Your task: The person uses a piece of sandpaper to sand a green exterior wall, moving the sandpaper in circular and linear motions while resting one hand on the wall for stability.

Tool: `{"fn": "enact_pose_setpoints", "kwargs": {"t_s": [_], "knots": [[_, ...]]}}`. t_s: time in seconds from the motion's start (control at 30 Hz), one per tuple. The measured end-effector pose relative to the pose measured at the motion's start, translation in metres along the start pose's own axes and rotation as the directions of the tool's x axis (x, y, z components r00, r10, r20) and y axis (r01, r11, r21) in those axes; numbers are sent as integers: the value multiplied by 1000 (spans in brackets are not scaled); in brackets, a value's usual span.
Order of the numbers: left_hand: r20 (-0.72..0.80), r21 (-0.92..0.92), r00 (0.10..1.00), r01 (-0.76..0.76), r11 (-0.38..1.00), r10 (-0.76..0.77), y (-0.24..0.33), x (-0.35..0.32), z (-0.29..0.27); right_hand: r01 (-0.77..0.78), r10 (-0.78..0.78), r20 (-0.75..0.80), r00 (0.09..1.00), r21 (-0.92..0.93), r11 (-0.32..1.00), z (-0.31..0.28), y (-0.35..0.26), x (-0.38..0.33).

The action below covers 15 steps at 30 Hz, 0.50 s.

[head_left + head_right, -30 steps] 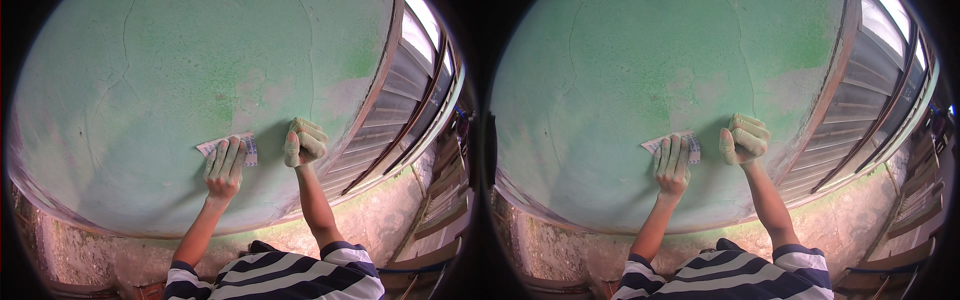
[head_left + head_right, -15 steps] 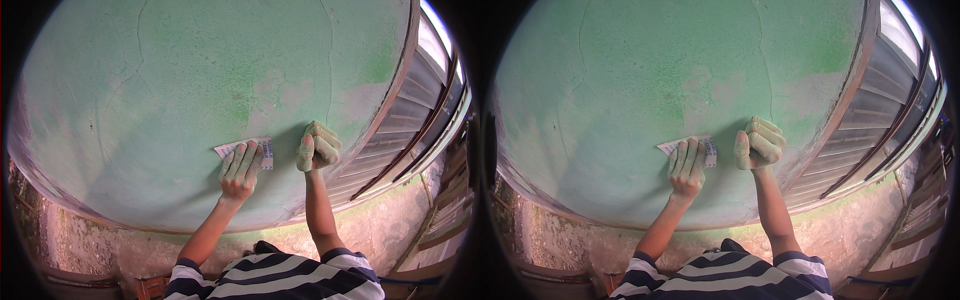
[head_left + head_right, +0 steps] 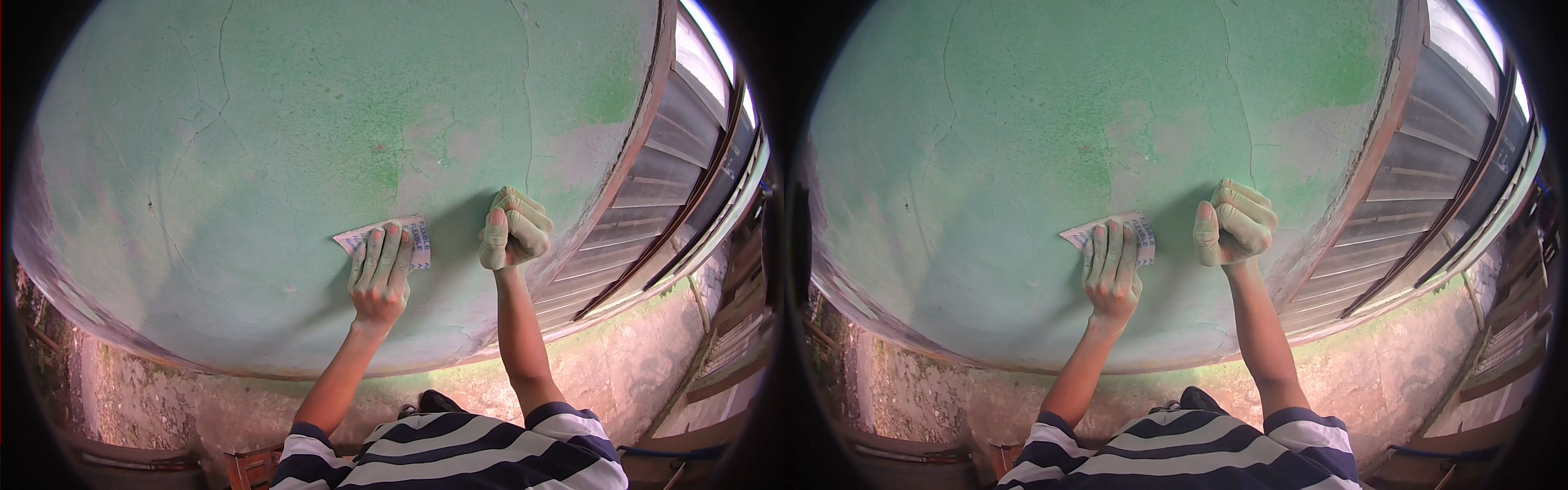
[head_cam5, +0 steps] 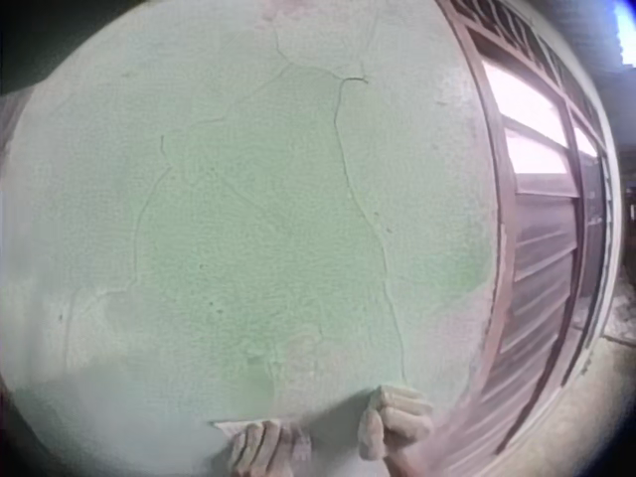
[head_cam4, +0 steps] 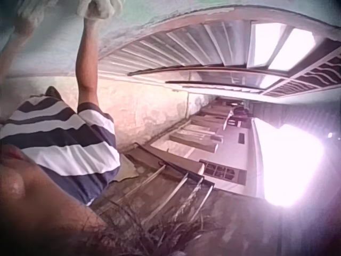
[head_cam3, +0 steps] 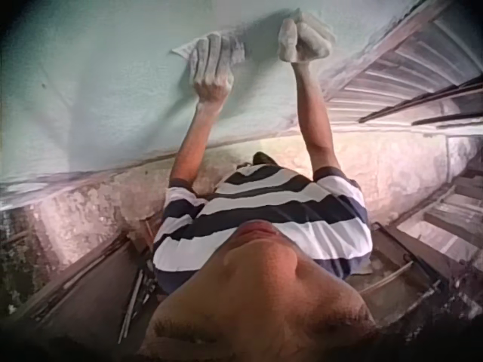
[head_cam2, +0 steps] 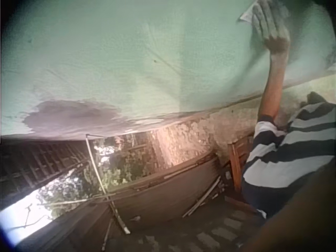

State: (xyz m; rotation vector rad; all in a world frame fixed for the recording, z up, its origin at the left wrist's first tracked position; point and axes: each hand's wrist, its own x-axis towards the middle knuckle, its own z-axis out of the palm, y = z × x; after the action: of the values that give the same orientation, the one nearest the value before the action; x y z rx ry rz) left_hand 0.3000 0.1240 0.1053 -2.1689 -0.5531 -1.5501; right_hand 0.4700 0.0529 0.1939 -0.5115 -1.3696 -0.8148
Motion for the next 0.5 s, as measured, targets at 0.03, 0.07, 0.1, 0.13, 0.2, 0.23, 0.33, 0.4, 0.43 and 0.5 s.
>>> {"fn": "enact_pose_setpoints", "kwargs": {"t_s": [0.03, 0.07, 0.1, 0.13, 0.2, 0.23, 0.33, 0.4, 0.43, 0.5], "knots": [[-2, -4, 1000, -7, 1000, 7, -4, -2, -2, 2, -2, -2, 1000, -1, 1000, 1, -2, 0], [-15, 13, 999, -36, 999, 36, -7, 12, -4, -4, 4, 3, 1000, -14, 1000, 0, -3, 1], [-43, 8, 999, -19, 1000, 20, -6, 36, -7, -3, 3, 6, 1000, -33, 999, -3, -2, 3], [-69, 2, 998, -4, 1000, 5, -7, 64, -13, 2, -2, 7, 1000, -28, 1000, -4, -1, 3], [-156, -7, 986, 53, 999, -54, -6, 122, -27, -7, 6, -27, 1000, -39, 999, -10, 1, -1], [-161, -4, 986, 53, 999, -53, -7, 131, -29, -2, 1, -29, 1000, -36, 999, -9, 2, -2], [-208, -2, 975, 83, 997, -82, -4, 130, -27, 5, -3, -72, 997, 16, 1000, -7, 4, -4], [-157, 5, 985, 70, 998, -68, 10, 82, -14, -10, 12, -74, 997, 37, 999, -3, 1, -3], [-100, 6, 993, 64, 998, -63, 15, 66, -10, -12, 14, -74, 997, 31, 999, -4, -2, -2], [-104, 11, 994, 17, 1000, -16, 14, 66, -6, -7, 7, -24, 1000, -10, 1000, -2, -2, 4]]}}
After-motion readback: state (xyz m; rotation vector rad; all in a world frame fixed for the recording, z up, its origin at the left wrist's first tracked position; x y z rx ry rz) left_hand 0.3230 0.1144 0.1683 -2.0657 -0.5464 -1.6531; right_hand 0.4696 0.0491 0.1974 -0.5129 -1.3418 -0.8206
